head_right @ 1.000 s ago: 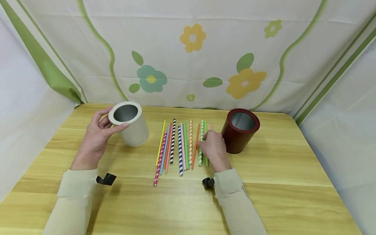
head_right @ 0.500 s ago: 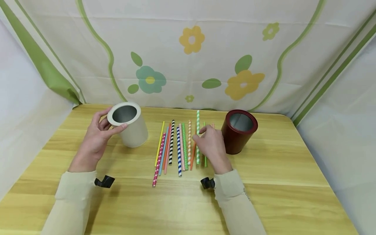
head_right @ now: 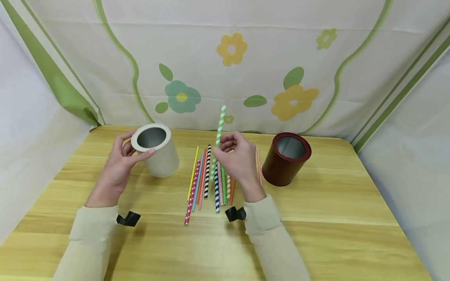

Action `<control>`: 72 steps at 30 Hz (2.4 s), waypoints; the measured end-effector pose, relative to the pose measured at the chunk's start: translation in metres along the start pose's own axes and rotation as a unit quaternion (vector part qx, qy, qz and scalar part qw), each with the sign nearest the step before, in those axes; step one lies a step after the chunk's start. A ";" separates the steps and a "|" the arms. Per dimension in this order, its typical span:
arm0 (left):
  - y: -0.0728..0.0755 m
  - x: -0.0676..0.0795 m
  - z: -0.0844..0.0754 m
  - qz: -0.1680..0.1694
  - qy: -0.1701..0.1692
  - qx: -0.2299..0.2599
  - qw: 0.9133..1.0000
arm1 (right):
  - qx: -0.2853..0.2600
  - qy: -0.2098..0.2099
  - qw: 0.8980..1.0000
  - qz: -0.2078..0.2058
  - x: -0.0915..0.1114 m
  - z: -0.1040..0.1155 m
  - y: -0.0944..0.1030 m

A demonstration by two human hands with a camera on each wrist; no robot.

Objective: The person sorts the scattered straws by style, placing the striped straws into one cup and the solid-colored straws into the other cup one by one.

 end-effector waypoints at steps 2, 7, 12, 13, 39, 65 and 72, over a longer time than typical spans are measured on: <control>-0.001 0.000 -0.001 -0.003 0.000 0.003 1.000 | -0.037 0.003 0.999 0.004 -0.003 0.006 -0.004; -0.004 0.001 -0.001 -0.006 -0.001 0.003 1.000 | -0.147 0.002 0.989 0.015 -0.012 0.020 -0.017; -0.004 0.001 0.000 -0.007 -0.001 0.001 1.000 | -0.202 0.011 0.979 0.017 -0.020 0.033 -0.031; -0.004 0.001 0.000 -0.007 -0.001 0.000 1.000 | -0.207 0.012 0.978 0.017 -0.021 0.036 -0.034; -0.007 0.001 0.002 0.001 0.005 -0.010 1.000 | -0.145 -0.014 0.989 0.032 -0.032 0.050 -0.100; -0.007 0.002 0.002 -0.005 0.012 0.000 1.000 | -0.101 -0.018 0.991 0.085 -0.025 0.050 -0.110; -0.007 0.002 0.002 -0.006 0.014 -0.002 1.000 | -0.086 -0.022 0.992 0.092 -0.025 0.050 -0.109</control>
Point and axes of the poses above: each hand's wrist, its own x-axis away from the middle knuckle, its own y-axis out of the back of the hand, z = x × y, the point moved 4 cm from there along -x, towards the middle knuckle, and after that the axes turned 2 degrees about y, right-handed, at the moved point
